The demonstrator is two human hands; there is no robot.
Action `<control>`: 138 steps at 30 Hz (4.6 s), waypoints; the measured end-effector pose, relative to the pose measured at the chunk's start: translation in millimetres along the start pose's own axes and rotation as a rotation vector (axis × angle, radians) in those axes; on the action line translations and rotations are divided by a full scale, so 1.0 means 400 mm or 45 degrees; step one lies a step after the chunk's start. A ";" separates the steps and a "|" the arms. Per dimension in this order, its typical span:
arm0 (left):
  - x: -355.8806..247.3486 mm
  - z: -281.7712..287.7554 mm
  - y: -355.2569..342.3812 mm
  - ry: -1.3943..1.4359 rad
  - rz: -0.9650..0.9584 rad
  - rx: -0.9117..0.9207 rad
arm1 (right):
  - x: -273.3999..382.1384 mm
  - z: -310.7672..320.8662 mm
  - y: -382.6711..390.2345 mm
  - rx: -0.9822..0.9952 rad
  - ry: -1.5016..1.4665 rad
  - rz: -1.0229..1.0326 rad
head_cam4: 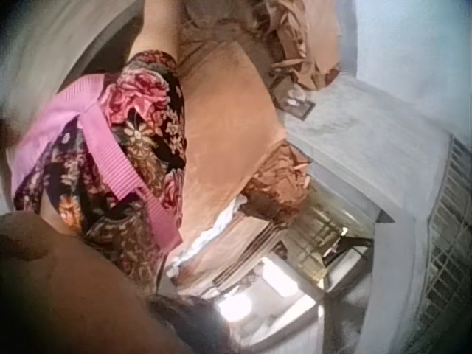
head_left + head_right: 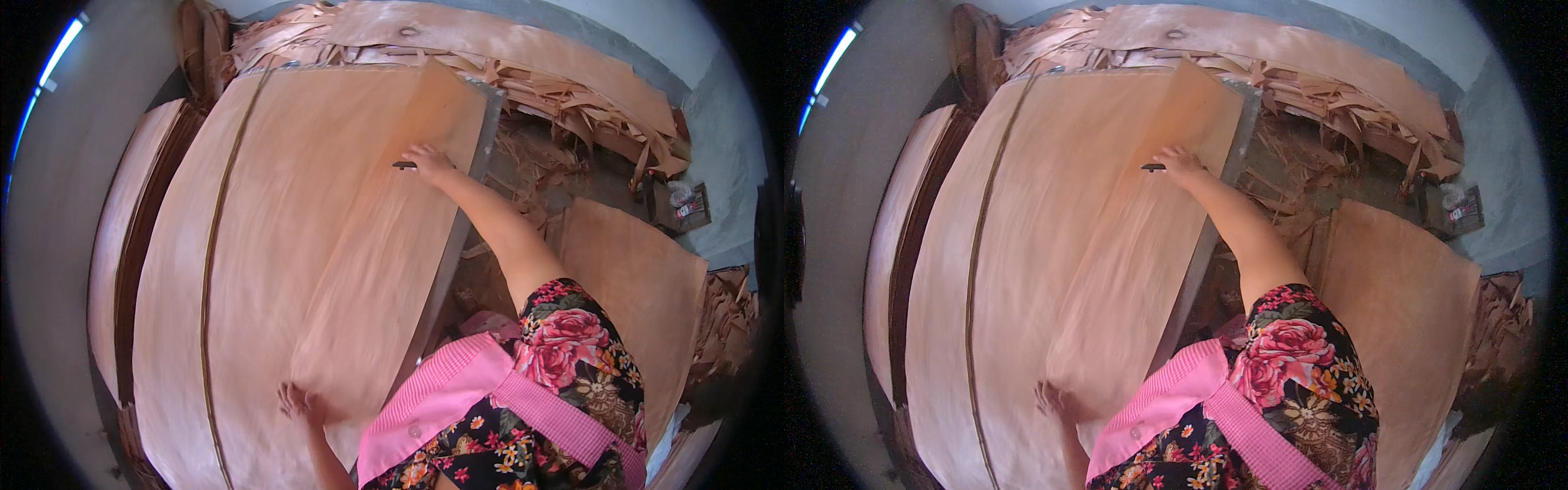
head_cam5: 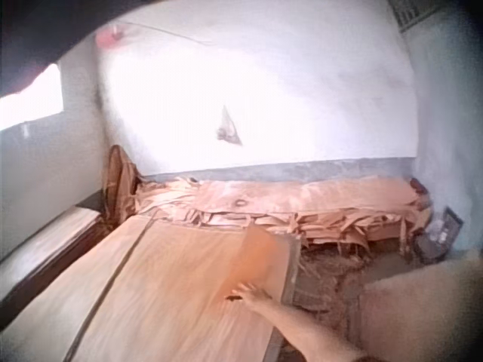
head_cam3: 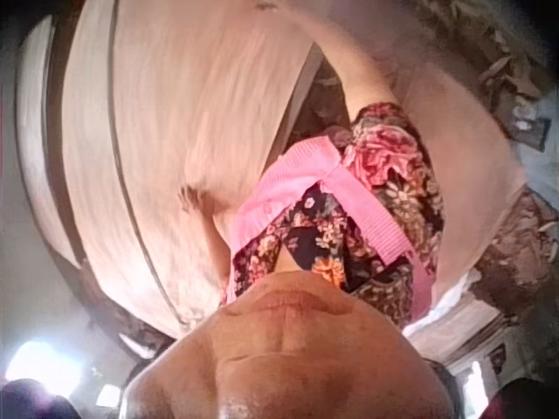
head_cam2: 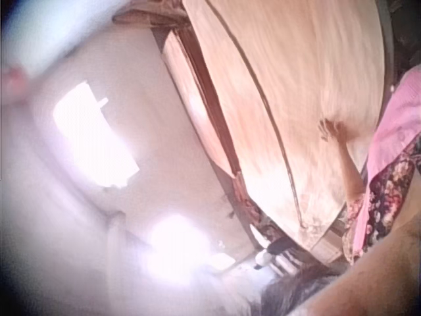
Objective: The person handles and processes sheets of wood veneer. They cut strips of veneer using a knife, apply tape to join or reinforce the edges of large veneer sheets, and sort through a pile of wood strips on the floor.
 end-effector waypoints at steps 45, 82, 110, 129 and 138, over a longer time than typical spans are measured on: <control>0.454 0.341 0.339 -0.019 0.633 -0.230 | 0.039 0.080 0.199 -0.074 -0.050 -0.833; 0.545 0.372 0.321 0.297 0.683 -0.353 | 0.063 0.145 0.207 0.163 -0.356 -0.539; 0.476 0.339 0.308 0.104 1.671 -0.381 | 0.210 -0.088 0.102 -0.242 -0.285 0.108; 0.804 0.462 0.367 -0.220 1.575 -0.555 | 0.323 -0.226 0.112 -0.087 -0.230 -0.317; 0.827 0.449 0.361 -0.350 1.529 -0.661 | 0.457 -0.174 0.352 -0.454 -0.203 -0.227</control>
Point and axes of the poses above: each hand's wrist, its own y-axis away from the middle knuckle, its own z-axis out of the back of the hand, x = y × z, the point moved 2 cm from there along -y, towards the middle knuckle, and after that the axes turned 15 degrees about z, right-handed, at the moved point
